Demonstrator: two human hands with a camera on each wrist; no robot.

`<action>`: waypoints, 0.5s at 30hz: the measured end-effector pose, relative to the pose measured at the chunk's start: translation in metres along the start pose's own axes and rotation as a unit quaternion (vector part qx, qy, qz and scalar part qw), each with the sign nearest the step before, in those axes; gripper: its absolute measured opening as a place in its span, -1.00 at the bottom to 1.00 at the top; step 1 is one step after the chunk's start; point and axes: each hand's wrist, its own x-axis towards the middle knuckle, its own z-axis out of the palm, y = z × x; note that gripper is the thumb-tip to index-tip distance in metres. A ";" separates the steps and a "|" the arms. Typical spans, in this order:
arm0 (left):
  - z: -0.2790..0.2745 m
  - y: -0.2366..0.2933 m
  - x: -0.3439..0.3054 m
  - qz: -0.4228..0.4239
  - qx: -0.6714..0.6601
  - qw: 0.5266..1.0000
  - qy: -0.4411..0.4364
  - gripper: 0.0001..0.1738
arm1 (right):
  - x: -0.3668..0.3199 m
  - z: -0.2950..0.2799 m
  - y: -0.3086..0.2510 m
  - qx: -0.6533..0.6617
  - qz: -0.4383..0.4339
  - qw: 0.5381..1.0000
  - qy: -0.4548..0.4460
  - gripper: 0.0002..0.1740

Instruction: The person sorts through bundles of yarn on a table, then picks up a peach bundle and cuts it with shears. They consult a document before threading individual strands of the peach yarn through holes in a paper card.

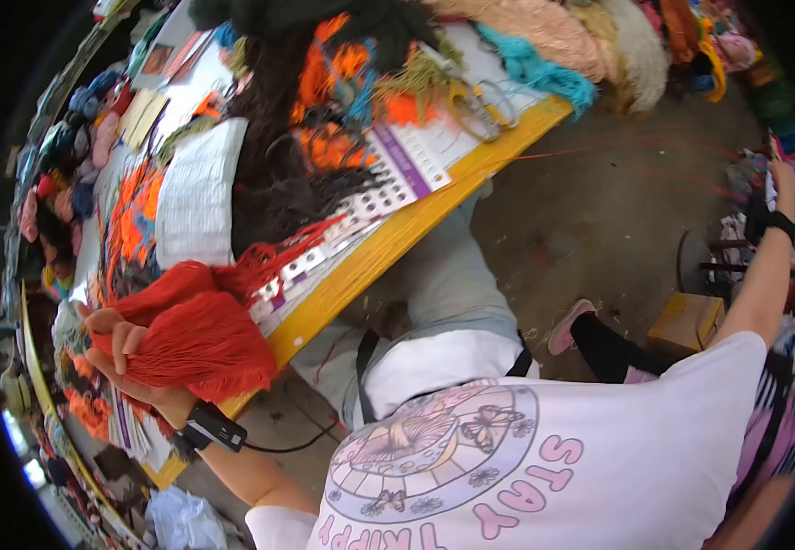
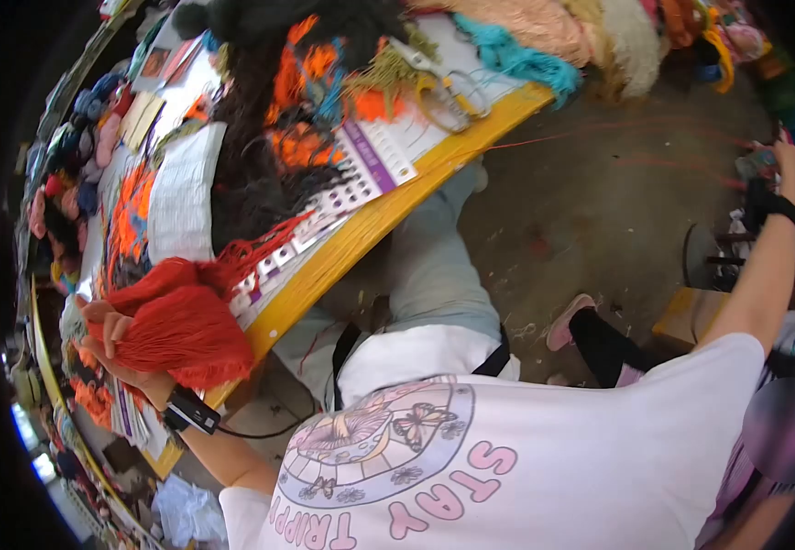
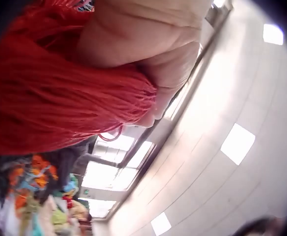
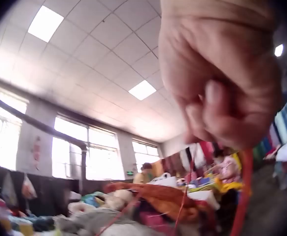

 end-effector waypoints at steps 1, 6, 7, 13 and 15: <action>0.006 0.009 -0.005 0.022 -0.058 0.998 -0.016 -0.44 | 0.001 0.006 -0.001 -0.019 -0.051 0.999 -0.001 -0.40; 0.026 -0.042 0.005 -0.094 -0.034 0.995 -0.028 -0.92 | -0.167 -0.006 -0.197 0.466 -0.143 0.870 -0.076 -0.60; 0.021 -0.056 0.006 -0.128 0.007 0.992 -0.011 -0.97 | -0.232 -0.016 -0.249 0.532 -0.239 0.804 -0.115 -0.68; 0.021 -0.177 0.013 -0.260 0.303 0.892 0.212 -0.78 | -0.480 0.018 -0.446 0.698 -0.164 0.453 -0.530 -0.69; 0.003 -0.198 0.012 -0.309 0.312 0.880 0.183 -0.76 | -0.519 0.017 -0.466 0.706 -0.175 0.284 -0.624 -0.56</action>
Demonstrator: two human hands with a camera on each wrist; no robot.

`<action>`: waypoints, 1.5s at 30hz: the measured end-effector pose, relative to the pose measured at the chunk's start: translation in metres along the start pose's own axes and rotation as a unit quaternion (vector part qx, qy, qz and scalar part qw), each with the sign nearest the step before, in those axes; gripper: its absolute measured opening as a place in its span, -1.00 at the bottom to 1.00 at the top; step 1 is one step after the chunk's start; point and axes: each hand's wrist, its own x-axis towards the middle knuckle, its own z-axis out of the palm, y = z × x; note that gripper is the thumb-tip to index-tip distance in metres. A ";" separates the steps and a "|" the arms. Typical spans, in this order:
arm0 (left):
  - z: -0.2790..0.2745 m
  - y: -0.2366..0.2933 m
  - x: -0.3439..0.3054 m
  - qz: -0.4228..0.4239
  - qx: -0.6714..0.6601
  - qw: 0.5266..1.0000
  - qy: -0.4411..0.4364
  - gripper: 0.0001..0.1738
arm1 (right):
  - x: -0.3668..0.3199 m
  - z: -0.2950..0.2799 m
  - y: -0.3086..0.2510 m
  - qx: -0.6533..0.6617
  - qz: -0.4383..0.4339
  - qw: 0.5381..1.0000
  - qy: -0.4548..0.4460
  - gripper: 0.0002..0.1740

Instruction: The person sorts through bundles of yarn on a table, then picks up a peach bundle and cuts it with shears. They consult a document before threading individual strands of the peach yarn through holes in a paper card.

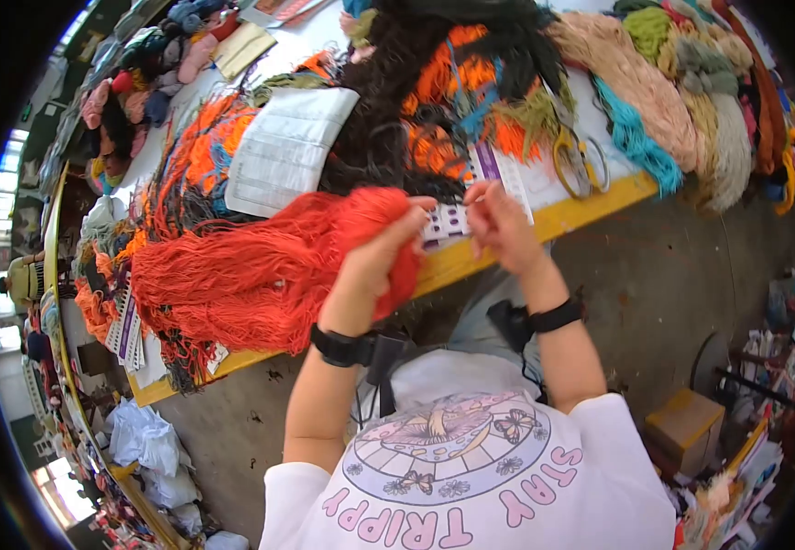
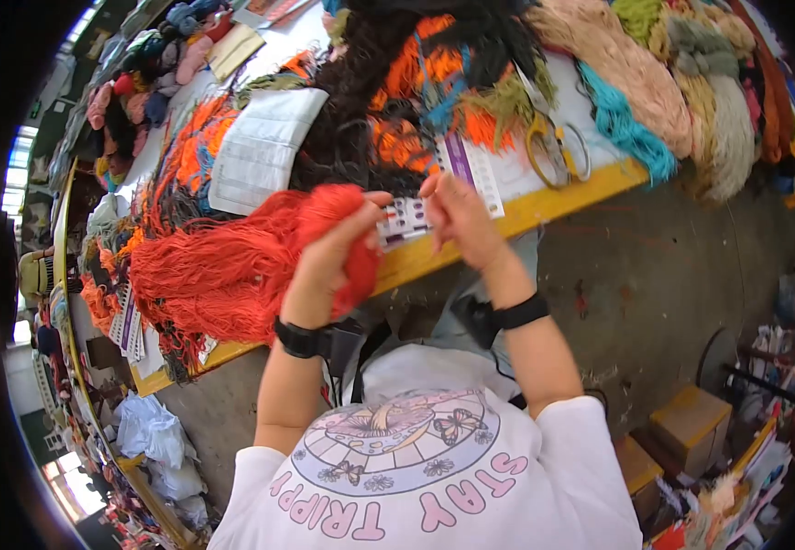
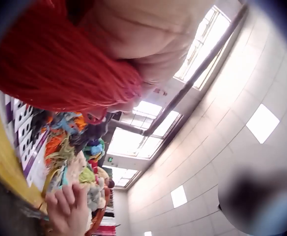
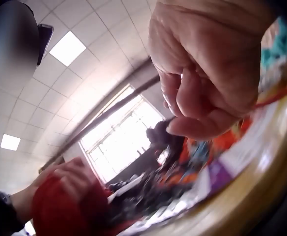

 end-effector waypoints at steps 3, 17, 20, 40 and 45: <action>0.003 -0.015 0.012 -0.037 -0.005 0.999 -0.009 -0.82 | 0.005 0.013 0.013 0.096 0.078 0.985 -0.117 -0.56; 0.005 -0.036 0.017 0.020 0.094 0.988 0.123 -0.87 | 0.024 -0.004 -0.002 -0.410 -0.018 0.910 0.065 -0.81; 0.015 -0.022 0.010 -0.061 0.150 0.977 0.142 -0.84 | 0.028 -0.009 -0.005 -0.258 0.037 0.961 0.093 -0.81; 0.001 -0.032 0.044 -0.154 -0.057 0.986 0.025 -0.83 | 0.018 -0.002 -0.002 -0.474 -0.096 0.873 0.069 -0.88; 0.000 -0.049 0.052 -0.119 -0.015 0.990 0.069 -0.88 | 0.020 -0.009 -0.001 -0.430 -0.040 0.901 0.038 -0.85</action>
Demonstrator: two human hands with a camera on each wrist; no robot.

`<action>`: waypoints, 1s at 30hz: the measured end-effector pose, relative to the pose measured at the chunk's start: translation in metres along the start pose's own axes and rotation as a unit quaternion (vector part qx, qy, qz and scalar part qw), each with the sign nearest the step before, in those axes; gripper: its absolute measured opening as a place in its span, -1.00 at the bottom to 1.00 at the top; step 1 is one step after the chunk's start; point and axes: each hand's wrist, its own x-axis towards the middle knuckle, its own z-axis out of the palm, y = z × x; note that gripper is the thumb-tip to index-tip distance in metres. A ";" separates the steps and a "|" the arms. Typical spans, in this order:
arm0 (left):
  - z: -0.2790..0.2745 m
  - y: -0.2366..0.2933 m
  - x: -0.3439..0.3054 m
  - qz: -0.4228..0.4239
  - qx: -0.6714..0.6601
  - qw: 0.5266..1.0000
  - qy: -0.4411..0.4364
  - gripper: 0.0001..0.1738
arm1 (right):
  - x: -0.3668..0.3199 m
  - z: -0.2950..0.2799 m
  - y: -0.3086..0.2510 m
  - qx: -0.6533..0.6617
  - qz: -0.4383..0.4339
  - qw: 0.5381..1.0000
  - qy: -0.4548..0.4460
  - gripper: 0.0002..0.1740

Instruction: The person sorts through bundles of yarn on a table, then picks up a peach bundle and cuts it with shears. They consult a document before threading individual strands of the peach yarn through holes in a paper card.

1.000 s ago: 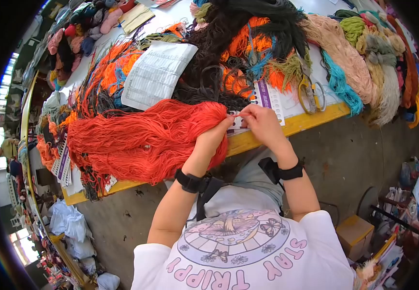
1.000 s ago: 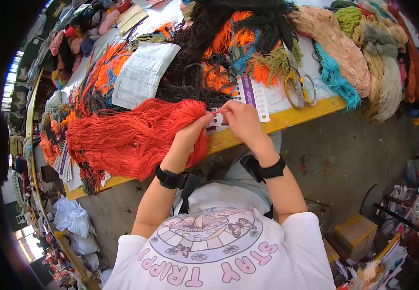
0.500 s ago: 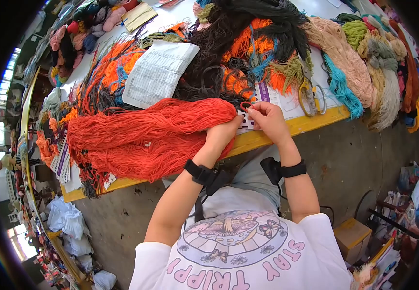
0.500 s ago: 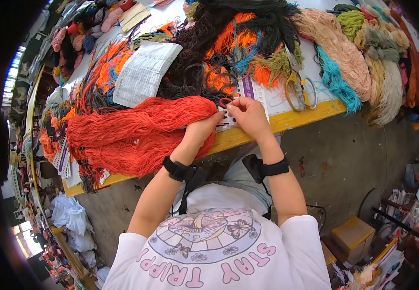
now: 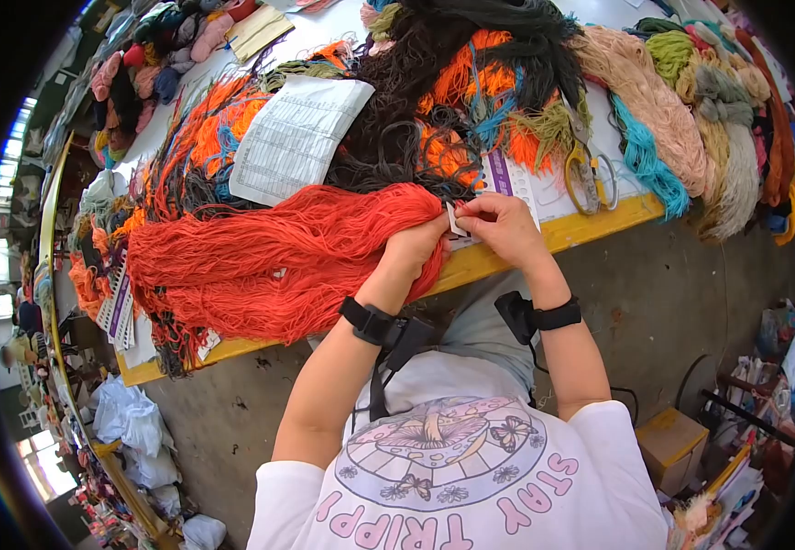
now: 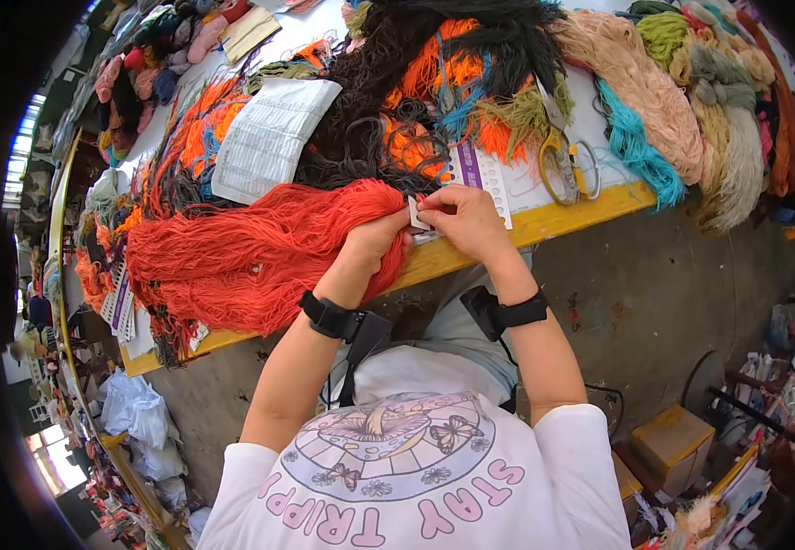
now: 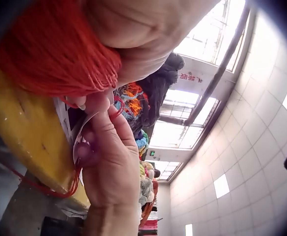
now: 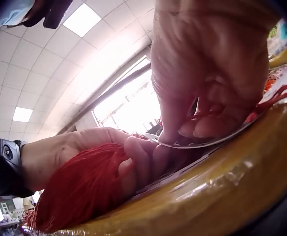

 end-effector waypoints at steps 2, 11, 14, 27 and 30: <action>-0.002 -0.002 -0.006 0.098 0.095 0.989 0.056 -0.90 | 0.000 0.000 -0.005 -0.019 0.019 1.000 0.002 -0.84; -0.022 0.042 -0.026 -0.030 -0.142 0.974 -0.175 -0.91 | 0.005 -0.005 -0.015 -0.073 0.025 0.995 -0.056 -0.74; -0.004 0.013 -0.019 0.131 0.127 0.975 -0.124 -0.86 | 0.014 -0.009 -0.006 0.068 0.132 0.986 -0.082 -0.69; -0.255 0.149 -0.123 0.259 -0.126 0.906 0.309 -0.68 | 0.014 -0.003 -0.005 0.015 0.127 0.992 -0.020 -0.74; -0.221 0.137 -0.135 0.217 0.051 0.953 0.204 -0.58 | 0.014 -0.002 -0.011 -0.006 0.125 0.992 -0.005 -0.77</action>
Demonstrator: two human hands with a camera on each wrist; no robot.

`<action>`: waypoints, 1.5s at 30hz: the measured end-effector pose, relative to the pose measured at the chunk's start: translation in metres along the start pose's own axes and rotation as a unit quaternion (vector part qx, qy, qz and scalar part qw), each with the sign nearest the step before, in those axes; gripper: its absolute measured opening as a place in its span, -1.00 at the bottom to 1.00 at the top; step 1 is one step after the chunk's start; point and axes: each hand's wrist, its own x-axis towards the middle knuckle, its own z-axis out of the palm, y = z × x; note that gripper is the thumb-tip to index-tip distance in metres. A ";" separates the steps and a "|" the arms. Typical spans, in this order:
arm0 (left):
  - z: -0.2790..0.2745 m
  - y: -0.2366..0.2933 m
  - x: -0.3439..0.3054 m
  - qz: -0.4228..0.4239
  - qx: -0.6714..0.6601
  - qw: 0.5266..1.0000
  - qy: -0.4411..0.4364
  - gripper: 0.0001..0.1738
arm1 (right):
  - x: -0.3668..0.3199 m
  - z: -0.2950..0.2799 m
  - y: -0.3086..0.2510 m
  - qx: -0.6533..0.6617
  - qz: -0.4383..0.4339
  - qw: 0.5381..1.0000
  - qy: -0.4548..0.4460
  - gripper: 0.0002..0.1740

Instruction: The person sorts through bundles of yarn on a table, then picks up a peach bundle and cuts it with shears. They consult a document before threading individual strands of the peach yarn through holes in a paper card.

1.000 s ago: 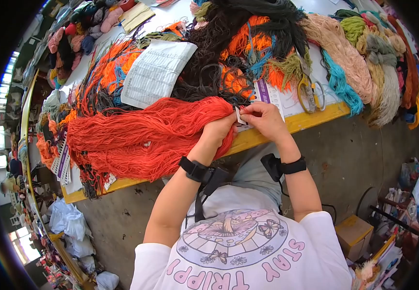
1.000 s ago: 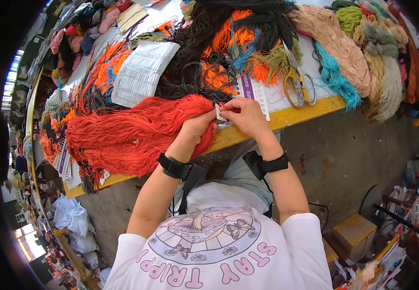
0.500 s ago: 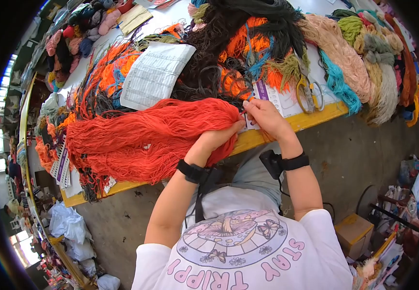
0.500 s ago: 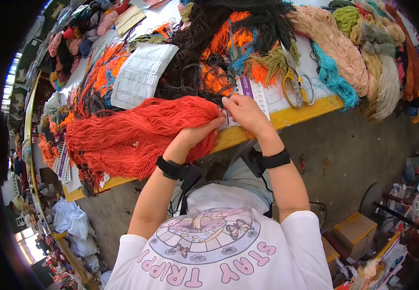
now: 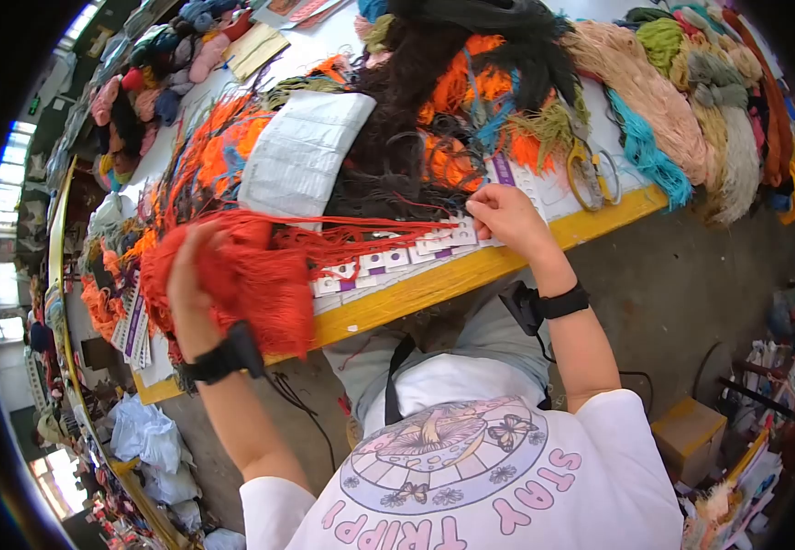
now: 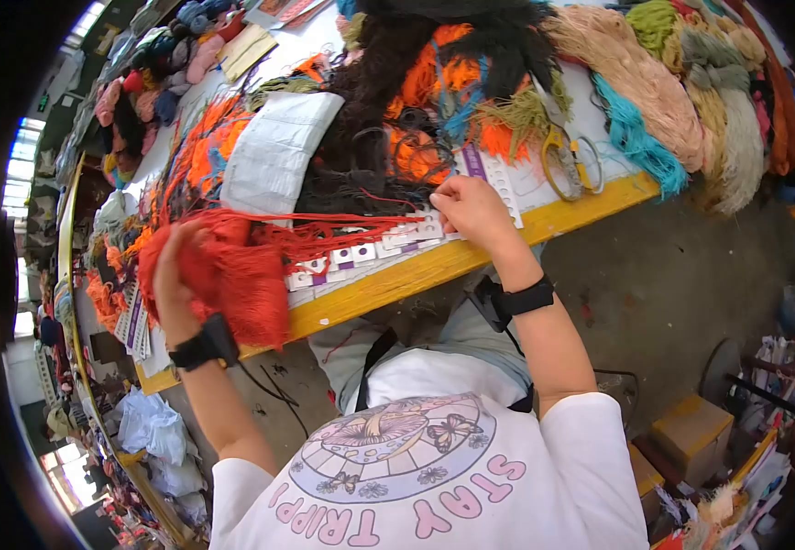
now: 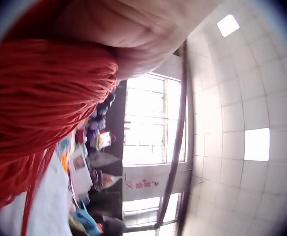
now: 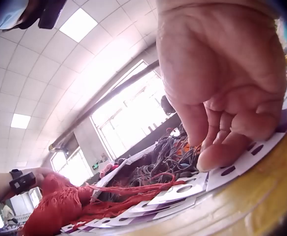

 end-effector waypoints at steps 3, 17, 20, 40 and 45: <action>0.108 -0.017 -0.048 0.039 0.025 0.990 -0.133 -0.54 | -0.001 0.020 -0.016 -0.015 -0.081 0.996 0.029 -0.81; 0.200 -0.041 -0.072 -0.108 -0.210 0.930 -0.283 -0.56 | -0.047 0.049 -0.053 0.381 -0.058 0.922 -0.019 -0.84; 0.203 -0.042 -0.076 -0.083 -0.189 0.942 -0.264 -0.60 | -0.049 0.047 -0.053 0.364 -0.076 0.928 -0.016 -0.83; 0.213 -0.067 -0.062 -0.055 -0.222 0.948 -0.222 -0.72 | -0.050 0.054 -0.046 0.241 -0.175 0.946 0.125 -0.78; 0.113 -0.032 -0.019 0.067 -0.328 0.936 -0.108 -0.67 | -0.056 -0.044 0.031 0.746 -0.068 0.653 0.116 -0.95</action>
